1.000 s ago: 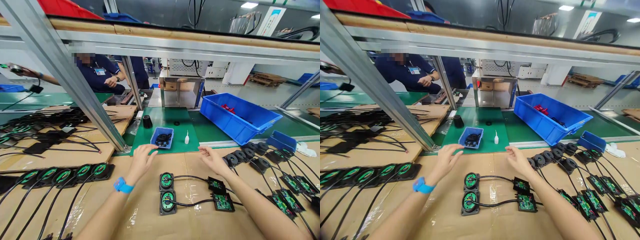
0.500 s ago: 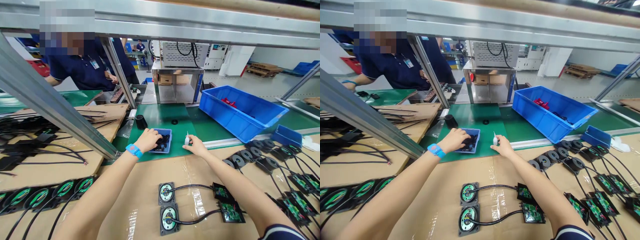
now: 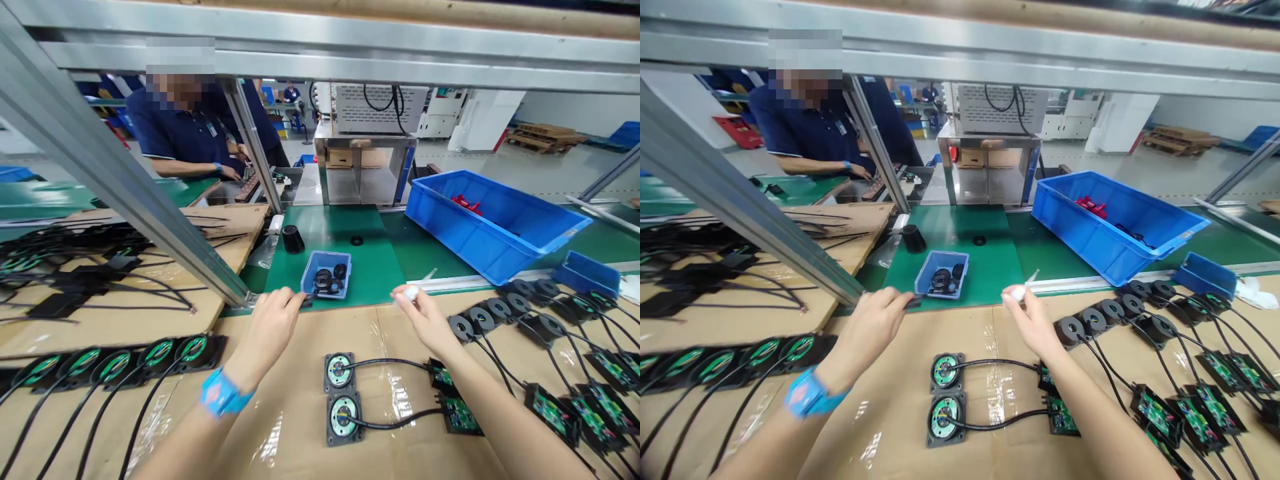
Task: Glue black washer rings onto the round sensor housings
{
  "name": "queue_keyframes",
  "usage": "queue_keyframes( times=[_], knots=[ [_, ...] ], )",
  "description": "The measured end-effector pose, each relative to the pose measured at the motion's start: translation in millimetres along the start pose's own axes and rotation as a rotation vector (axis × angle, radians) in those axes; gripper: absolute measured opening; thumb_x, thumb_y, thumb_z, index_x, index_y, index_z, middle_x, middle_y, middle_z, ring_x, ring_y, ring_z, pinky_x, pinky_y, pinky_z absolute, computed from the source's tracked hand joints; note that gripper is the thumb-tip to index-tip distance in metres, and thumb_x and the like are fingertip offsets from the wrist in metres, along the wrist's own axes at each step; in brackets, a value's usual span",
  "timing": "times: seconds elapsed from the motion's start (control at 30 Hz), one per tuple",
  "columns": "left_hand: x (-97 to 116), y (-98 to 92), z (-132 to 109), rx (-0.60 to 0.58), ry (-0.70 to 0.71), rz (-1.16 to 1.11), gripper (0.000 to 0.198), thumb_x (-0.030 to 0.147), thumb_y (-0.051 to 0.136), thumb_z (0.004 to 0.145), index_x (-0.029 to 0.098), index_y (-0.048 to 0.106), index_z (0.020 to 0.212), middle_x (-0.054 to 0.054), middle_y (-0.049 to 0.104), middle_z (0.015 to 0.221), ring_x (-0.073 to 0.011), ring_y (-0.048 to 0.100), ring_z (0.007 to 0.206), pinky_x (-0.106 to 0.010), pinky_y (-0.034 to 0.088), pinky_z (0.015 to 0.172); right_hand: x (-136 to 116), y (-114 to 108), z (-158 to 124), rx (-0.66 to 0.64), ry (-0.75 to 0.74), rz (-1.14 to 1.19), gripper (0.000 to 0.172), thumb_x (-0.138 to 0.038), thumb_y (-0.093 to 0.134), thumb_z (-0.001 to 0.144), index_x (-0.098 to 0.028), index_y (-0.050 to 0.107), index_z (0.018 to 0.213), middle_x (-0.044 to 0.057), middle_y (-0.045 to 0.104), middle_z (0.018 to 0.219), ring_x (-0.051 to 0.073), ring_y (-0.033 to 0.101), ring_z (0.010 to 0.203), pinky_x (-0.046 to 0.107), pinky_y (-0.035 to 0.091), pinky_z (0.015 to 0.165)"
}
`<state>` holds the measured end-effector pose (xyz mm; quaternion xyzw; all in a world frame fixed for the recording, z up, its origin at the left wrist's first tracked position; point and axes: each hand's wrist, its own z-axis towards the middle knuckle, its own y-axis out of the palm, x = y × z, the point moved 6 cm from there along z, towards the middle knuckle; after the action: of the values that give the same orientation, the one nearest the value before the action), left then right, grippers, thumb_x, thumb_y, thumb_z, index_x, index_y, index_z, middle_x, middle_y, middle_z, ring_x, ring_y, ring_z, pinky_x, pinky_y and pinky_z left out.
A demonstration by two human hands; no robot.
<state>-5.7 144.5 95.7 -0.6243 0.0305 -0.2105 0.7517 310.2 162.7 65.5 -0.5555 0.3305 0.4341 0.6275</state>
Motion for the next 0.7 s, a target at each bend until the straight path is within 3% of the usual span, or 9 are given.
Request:
queue_keyframes(
  times=[0.07, 0.13, 0.23, 0.37, 0.43, 0.53, 0.7],
  knots=[
    [-4.8, 7.6, -42.0, -0.078, -0.025, -0.125, 0.036, 0.029, 0.038, 0.100, 0.018, 0.071, 0.111, -0.011, 0.066, 0.096, -0.0254, 0.065, 0.089, -0.037, 0.052, 0.081, -4.9, -4.4, -34.3, -0.032, 0.023, 0.051, 0.041, -0.059, 0.055, 0.097, -0.022, 0.065, 0.111, 0.007, 0.070, 0.110, 0.026, 0.064, 0.104, 0.039, 0.050, 0.090],
    [-11.9, 19.6, -67.8, -0.179, -0.042, -0.251, 0.034, 0.036, 0.044, 0.098, 0.021, 0.074, 0.102, -0.007, 0.071, 0.092, -0.0216, 0.068, 0.084, -0.030, 0.054, 0.077, -5.6, -4.1, -60.6, -0.066, 0.052, 0.091, 0.039, -0.058, 0.058, 0.097, -0.022, 0.066, 0.109, 0.008, 0.071, 0.109, 0.026, 0.064, 0.106, 0.039, 0.050, 0.092],
    [-29.6, 36.7, -77.8, -0.272, -0.102, -0.378, 0.033, 0.041, 0.051, 0.093, 0.020, 0.077, 0.100, -0.005, 0.075, 0.090, -0.0214, 0.071, 0.081, -0.028, 0.056, 0.075, -2.3, 3.0, -81.2, -0.102, 0.078, 0.144, 0.042, -0.061, 0.061, 0.095, -0.022, 0.065, 0.109, 0.009, 0.071, 0.110, 0.027, 0.064, 0.109, 0.040, 0.051, 0.095],
    [-46.2, 40.9, -80.2, -0.219, -0.193, -0.413, 0.042, 0.044, 0.055, 0.093, 0.017, 0.073, 0.119, -0.006, 0.075, 0.090, -0.0208, 0.068, 0.071, -0.031, 0.056, 0.071, 4.4, 13.5, -88.8, -0.126, 0.092, 0.202, 0.044, -0.063, 0.062, 0.094, -0.023, 0.063, 0.111, 0.009, 0.071, 0.111, 0.026, 0.065, 0.109, 0.039, 0.052, 0.095],
    [-37.9, 36.7, -89.8, -0.165, -0.185, -0.397, 0.041, 0.043, 0.055, 0.094, 0.018, 0.072, 0.123, -0.006, 0.074, 0.092, -0.0202, 0.067, 0.073, -0.031, 0.056, 0.072, 7.0, 15.1, -90.6, -0.133, 0.092, 0.224, 0.044, -0.064, 0.062, 0.094, -0.023, 0.063, 0.111, 0.009, 0.071, 0.107, 0.026, 0.065, 0.105, 0.037, 0.052, 0.094],
    [-7.8, 35.7, -113.6, -0.081, -0.123, -0.339, 0.031, 0.037, 0.053, 0.098, 0.022, 0.073, 0.117, -0.005, 0.071, 0.092, -0.0188, 0.066, 0.077, -0.031, 0.054, 0.074, 8.6, 13.4, -92.6, -0.124, 0.077, 0.248, 0.044, -0.064, 0.060, 0.095, -0.022, 0.064, 0.106, 0.007, 0.071, 0.099, 0.023, 0.065, 0.095, 0.034, 0.052, 0.087],
    [40.4, 55.1, -153.4, 0.019, 0.045, -0.189, 0.038, 0.028, 0.037, 0.106, 0.024, 0.072, 0.121, -0.010, 0.071, 0.092, -0.0212, 0.066, 0.089, -0.036, 0.053, 0.083, 5.0, 9.7, -94.6, -0.084, 0.037, 0.293, 0.041, -0.062, 0.058, 0.097, -0.022, 0.063, 0.102, 0.006, 0.068, 0.094, 0.021, 0.062, 0.089, 0.031, 0.050, 0.081]
  ],
)
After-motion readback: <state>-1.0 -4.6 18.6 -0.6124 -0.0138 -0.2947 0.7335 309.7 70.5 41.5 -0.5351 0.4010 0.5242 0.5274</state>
